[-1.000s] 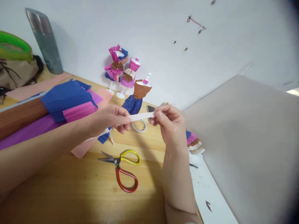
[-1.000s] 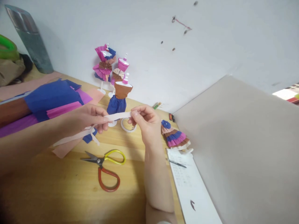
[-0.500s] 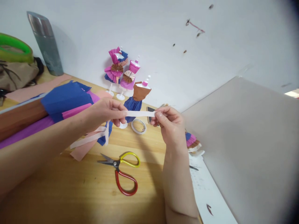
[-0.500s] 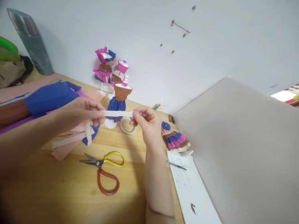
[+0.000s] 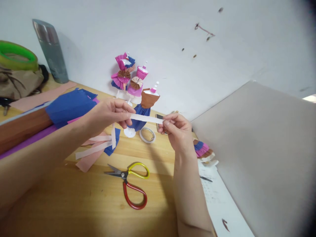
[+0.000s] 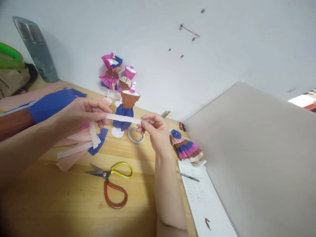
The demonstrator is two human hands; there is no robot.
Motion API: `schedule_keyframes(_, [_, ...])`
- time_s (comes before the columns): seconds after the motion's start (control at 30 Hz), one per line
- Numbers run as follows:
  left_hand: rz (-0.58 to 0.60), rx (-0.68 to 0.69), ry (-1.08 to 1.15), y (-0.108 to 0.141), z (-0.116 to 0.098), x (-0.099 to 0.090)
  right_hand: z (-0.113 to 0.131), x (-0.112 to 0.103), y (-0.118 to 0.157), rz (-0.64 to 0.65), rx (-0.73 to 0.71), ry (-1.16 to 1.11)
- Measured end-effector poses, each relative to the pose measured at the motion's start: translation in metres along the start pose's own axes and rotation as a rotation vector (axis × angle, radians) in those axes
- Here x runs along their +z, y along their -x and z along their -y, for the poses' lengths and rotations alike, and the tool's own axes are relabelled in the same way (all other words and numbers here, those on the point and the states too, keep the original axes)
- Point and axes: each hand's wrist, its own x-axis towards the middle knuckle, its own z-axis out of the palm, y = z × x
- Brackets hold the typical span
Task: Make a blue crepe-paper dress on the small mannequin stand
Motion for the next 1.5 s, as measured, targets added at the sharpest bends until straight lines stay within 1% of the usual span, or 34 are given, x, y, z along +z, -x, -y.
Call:
schedule_keyframes(0.13, [0.035, 0.019, 0.022, -0.001, 0.001, -0.004, -0.002, -0.002, -0.001, 0.048, 0.002, -0.020])
schedule_keyframes(0.27, [0.036, 0.024, 0.026, -0.001, -0.001, -0.003, -0.003, -0.005, -0.001, 0.078, -0.002, -0.003])
schedule_keyframes(0.4, [0.032, 0.039, -0.004, -0.001, -0.002, -0.003, -0.005, -0.007, -0.002, 0.080, 0.020, -0.029])
schedule_keyframes(0.57, [0.046, 0.121, -0.058, -0.001, 0.000, -0.004, -0.006, -0.007, -0.002, 0.065, 0.033, -0.041])
schedule_keyframes(0.7, [0.023, 0.118, -0.155, 0.000, -0.002, -0.003, -0.006, -0.004, 0.000, 0.006, -0.052, 0.065])
schedule_keyframes(0.83, [0.046, 0.154, -0.251, 0.002, -0.005, -0.002, -0.001, 0.001, 0.003, -0.052, -0.119, 0.141])
schedule_keyframes(0.9, [0.039, 0.149, -0.280, 0.002, -0.006, -0.001, 0.003, 0.003, 0.005, -0.064, -0.137, 0.170])
schedule_keyframes(1.03, [0.022, 0.132, -0.264, 0.000, -0.001, 0.000, 0.010, 0.006, 0.010, -0.070, -0.159, 0.271])
schedule_keyframes(1.17, [0.023, 0.107, -0.291, -0.003, 0.006, 0.001, 0.010, 0.005, 0.013, -0.087, -0.201, 0.386])
schedule_keyframes(1.33, [-0.006, 0.095, -0.275, -0.003, 0.009, 0.004, 0.008, 0.001, 0.015, -0.059, -0.230, 0.500])
schedule_keyframes(1.4, [-0.023, 0.103, -0.333, -0.003, 0.008, 0.005, 0.008, 0.001, 0.016, -0.035, -0.249, 0.570])
schedule_keyframes(1.5, [0.007, 0.128, -0.428, -0.002, 0.006, 0.007, 0.011, 0.003, 0.017, -0.013, -0.320, 0.692])
